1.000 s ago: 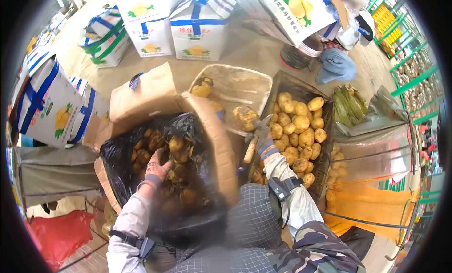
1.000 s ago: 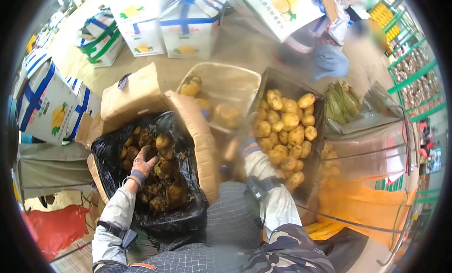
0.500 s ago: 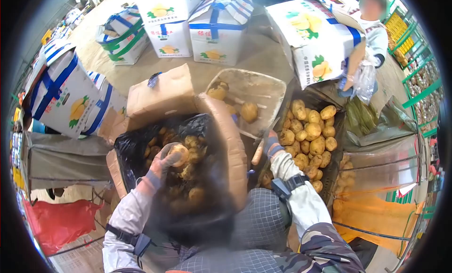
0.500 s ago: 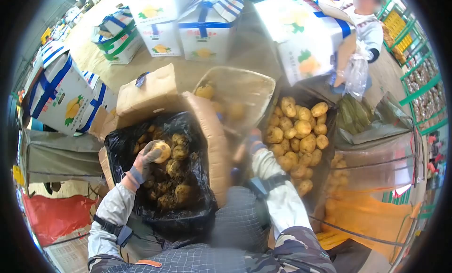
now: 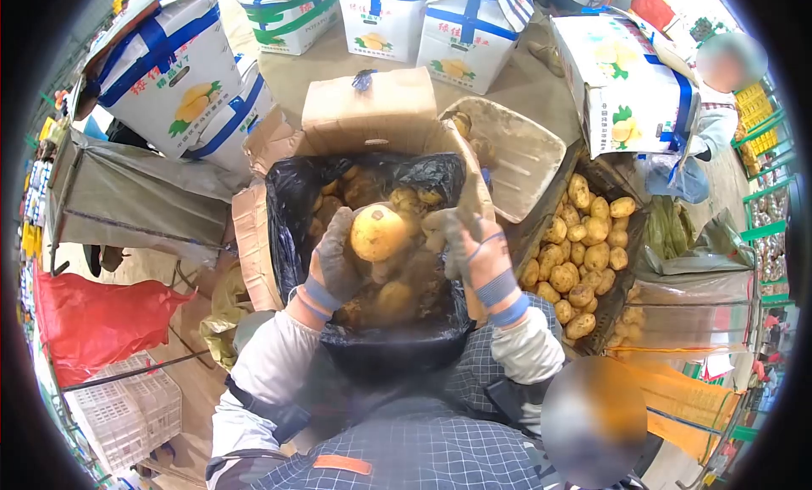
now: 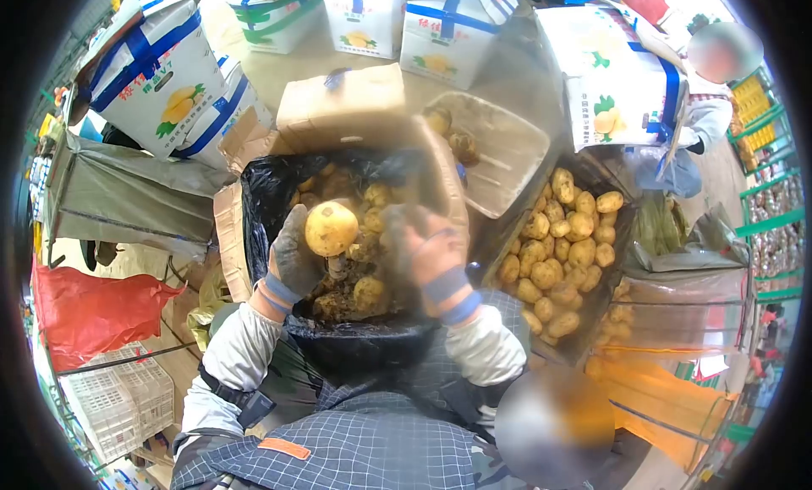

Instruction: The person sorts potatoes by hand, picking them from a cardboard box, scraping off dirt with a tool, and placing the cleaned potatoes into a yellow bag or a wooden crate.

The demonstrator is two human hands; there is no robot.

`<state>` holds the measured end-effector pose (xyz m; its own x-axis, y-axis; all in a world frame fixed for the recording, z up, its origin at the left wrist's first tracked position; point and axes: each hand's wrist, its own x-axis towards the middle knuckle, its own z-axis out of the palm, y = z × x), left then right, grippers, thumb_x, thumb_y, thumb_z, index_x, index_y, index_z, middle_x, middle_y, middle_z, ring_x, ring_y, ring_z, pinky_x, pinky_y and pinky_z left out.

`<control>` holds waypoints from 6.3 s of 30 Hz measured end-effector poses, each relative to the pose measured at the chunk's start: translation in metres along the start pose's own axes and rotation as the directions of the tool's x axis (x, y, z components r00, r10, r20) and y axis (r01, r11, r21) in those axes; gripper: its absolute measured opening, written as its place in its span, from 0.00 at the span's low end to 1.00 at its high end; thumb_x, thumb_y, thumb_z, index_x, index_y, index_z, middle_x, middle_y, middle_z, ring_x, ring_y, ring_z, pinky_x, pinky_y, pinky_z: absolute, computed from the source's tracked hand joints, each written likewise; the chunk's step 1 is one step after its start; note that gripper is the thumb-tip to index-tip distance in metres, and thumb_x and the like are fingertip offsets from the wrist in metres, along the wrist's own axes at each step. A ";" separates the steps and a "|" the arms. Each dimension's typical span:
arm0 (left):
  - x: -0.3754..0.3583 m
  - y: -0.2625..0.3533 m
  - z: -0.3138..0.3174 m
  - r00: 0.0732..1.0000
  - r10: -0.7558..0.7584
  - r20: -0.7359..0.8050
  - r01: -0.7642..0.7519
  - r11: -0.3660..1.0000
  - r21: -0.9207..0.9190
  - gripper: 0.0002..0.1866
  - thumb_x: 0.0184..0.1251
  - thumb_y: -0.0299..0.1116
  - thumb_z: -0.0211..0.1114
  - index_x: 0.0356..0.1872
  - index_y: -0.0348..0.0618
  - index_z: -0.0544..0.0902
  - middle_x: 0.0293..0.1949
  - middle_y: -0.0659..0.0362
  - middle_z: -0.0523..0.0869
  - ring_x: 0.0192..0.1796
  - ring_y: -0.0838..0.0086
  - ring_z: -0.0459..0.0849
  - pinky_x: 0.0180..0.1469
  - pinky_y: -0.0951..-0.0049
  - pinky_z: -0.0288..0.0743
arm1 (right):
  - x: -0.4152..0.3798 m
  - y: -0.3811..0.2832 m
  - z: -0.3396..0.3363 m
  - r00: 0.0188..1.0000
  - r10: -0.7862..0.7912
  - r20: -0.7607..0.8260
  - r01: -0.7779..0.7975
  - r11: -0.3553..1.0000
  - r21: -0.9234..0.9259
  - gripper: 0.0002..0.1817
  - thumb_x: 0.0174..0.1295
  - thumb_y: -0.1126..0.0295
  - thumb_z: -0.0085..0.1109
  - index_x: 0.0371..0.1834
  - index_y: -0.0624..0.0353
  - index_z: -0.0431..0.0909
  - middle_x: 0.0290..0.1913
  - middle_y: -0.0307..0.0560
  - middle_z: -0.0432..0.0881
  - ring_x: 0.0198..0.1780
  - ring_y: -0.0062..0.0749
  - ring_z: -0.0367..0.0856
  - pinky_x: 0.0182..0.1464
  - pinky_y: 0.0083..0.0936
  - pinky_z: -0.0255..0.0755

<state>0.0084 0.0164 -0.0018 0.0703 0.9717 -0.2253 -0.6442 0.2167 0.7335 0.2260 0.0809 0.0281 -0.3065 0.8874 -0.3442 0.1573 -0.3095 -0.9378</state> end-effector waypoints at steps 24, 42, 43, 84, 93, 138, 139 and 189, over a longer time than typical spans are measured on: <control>-0.001 0.011 0.016 0.810 0.381 0.446 -0.538 0.180 0.823 0.32 0.67 0.39 0.71 0.69 0.35 0.75 0.66 0.40 0.79 0.67 0.51 0.80 0.69 0.62 0.71 | 0.018 0.028 0.020 0.974 0.036 0.225 -0.121 0.917 0.381 0.20 0.75 0.58 0.58 0.65 0.55 0.78 0.43 0.37 0.84 0.33 0.17 0.81 0.31 0.18 0.77; 0.007 0.008 0.014 0.700 0.560 0.444 -0.564 0.051 0.824 0.17 0.69 0.34 0.64 0.55 0.37 0.82 0.53 0.43 0.87 0.50 0.48 0.87 0.51 0.57 0.82 | 0.009 0.041 0.034 0.956 -0.001 0.293 -0.134 0.888 0.440 0.25 0.79 0.55 0.49 0.70 0.59 0.72 0.51 0.41 0.84 0.46 0.23 0.85 0.49 0.21 0.81; 0.007 0.005 0.017 0.725 0.554 0.410 -0.507 0.026 0.861 0.17 0.69 0.34 0.64 0.55 0.37 0.82 0.52 0.43 0.87 0.50 0.49 0.87 0.51 0.58 0.82 | 0.007 0.039 0.039 0.967 -0.045 0.251 -0.073 0.894 0.443 0.24 0.79 0.55 0.49 0.70 0.59 0.72 0.51 0.41 0.84 0.46 0.23 0.85 0.49 0.21 0.81; 0.025 -0.013 -0.021 0.922 0.386 0.009 -0.287 0.669 0.686 0.14 0.72 0.32 0.62 0.51 0.35 0.85 0.46 0.58 0.88 0.46 0.76 0.84 0.54 0.74 0.79 | 0.027 0.029 0.037 0.946 0.017 0.324 -0.259 0.639 0.724 0.33 0.72 0.42 0.43 0.58 0.63 0.78 0.34 0.53 0.84 0.24 0.33 0.77 0.27 0.30 0.73; 0.073 -0.024 -0.127 0.921 0.352 -0.169 -0.031 0.498 0.867 0.14 0.69 0.37 0.67 0.49 0.39 0.86 0.41 0.53 0.91 0.44 0.66 0.88 0.51 0.68 0.80 | 0.047 0.009 -0.040 0.977 -0.182 0.113 -0.013 0.476 0.879 0.36 0.67 0.39 0.57 0.60 0.63 0.76 0.43 0.64 0.86 0.30 0.39 0.83 0.32 0.36 0.80; -0.006 -0.031 -0.026 0.941 0.338 -0.021 -0.265 0.774 0.576 0.41 0.70 0.54 0.67 0.75 0.40 0.65 0.63 0.52 0.77 0.62 0.68 0.78 0.66 0.67 0.73 | -0.016 0.037 0.035 0.897 -0.397 0.193 0.441 0.789 -0.427 0.42 0.56 0.57 0.75 0.73 0.55 0.66 0.61 0.59 0.79 0.59 0.57 0.80 0.61 0.40 0.75; -0.006 -0.029 -0.021 0.934 0.348 -0.074 -0.240 0.770 0.592 0.42 0.67 0.50 0.71 0.76 0.40 0.63 0.62 0.51 0.77 0.62 0.68 0.78 0.65 0.67 0.74 | -0.017 0.039 0.040 0.869 -0.451 0.203 0.490 0.731 -0.474 0.44 0.55 0.57 0.76 0.74 0.55 0.65 0.62 0.59 0.78 0.59 0.57 0.80 0.61 0.40 0.75; 0.022 -0.022 -0.031 0.836 0.548 -0.036 -0.377 0.620 0.688 0.24 0.77 0.40 0.59 0.68 0.38 0.74 0.62 0.43 0.80 0.62 0.53 0.79 0.66 0.64 0.71 | 0.007 0.050 0.057 0.953 0.169 0.251 -0.251 0.906 0.341 0.30 0.69 0.41 0.60 0.57 0.57 0.79 0.34 0.40 0.80 0.20 0.21 0.74 0.23 0.20 0.71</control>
<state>0.0006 0.0301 -0.0424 -0.3214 0.9275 0.1907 0.0979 -0.1678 0.9809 0.1780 0.0520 -0.0241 -0.5011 0.7078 -0.4980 -0.1009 -0.6193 -0.7787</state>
